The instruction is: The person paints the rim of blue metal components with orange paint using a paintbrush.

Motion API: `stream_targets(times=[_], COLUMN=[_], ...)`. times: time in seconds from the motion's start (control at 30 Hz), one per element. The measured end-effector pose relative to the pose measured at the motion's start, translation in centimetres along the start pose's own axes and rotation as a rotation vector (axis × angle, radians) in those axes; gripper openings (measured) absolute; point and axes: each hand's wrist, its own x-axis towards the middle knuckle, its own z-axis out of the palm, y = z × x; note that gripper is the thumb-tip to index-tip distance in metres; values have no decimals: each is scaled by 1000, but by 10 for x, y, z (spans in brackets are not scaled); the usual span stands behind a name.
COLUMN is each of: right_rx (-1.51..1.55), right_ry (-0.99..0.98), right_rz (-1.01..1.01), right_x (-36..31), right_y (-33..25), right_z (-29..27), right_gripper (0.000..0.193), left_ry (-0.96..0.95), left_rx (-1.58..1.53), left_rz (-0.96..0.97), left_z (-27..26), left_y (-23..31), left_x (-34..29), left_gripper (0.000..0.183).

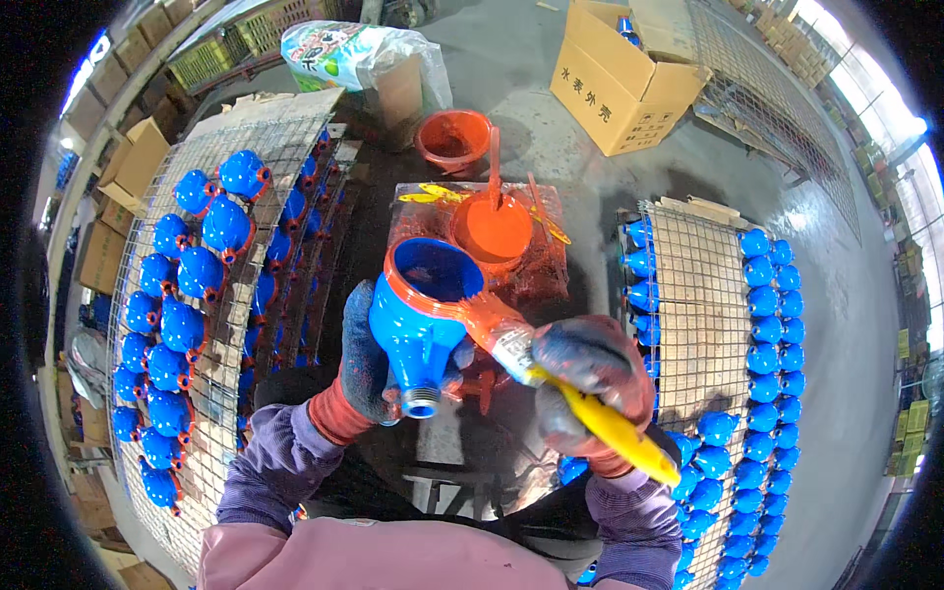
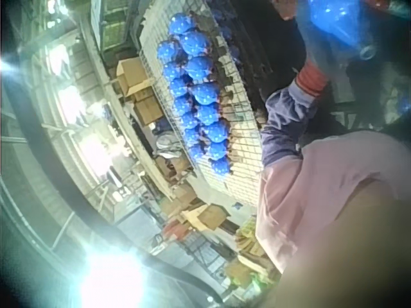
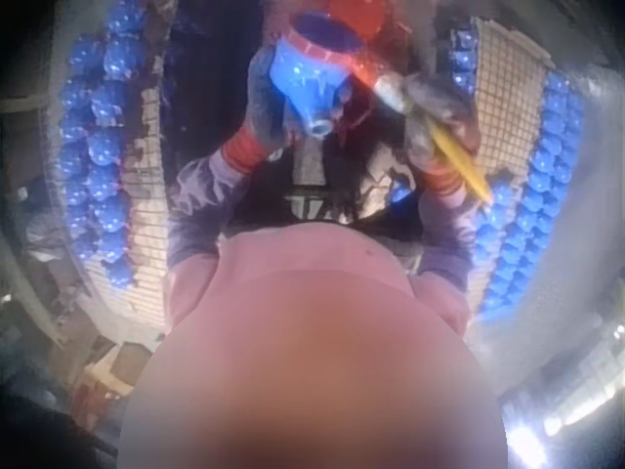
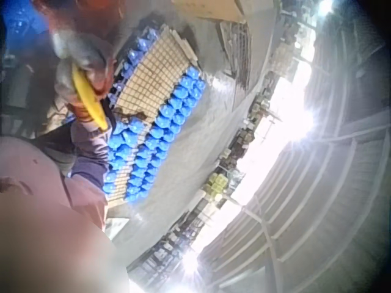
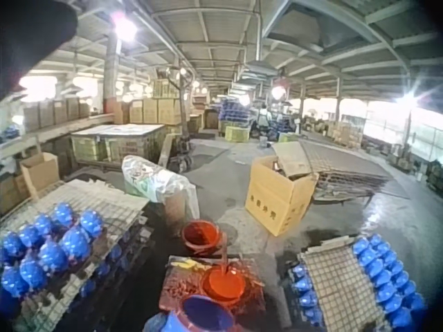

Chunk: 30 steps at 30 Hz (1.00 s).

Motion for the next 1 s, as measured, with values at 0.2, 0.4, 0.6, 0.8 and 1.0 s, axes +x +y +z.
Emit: stream_targets(times=[0.2, 0.4, 0.6, 0.8, 1.0], right_rx=[292, -403, 445, 13, 69], right_ry=[192, -41, 168, -84, -102], right_rz=[246, 196, 281, 175, 157], right_x=[-10, -5, -8, -3, -7], right_y=[20, 21, 6, -2, -1], right_z=[7, -4, 16, 11, 8], right_gripper=[20, 26, 26, 34, 42], left_ry=[-132, -25, 333, 345, 243], left_rx=[-159, 167, 587, 743, 403], left_rz=[-64, 73, 303, 307, 275], left_z=[-5, -6, -11, -16, -13], left_y=[-5, -1, -9, -12, -6], left_x=[-2, 2, 5, 7, 7], left_gripper=[99, 90, 59, 35, 49])
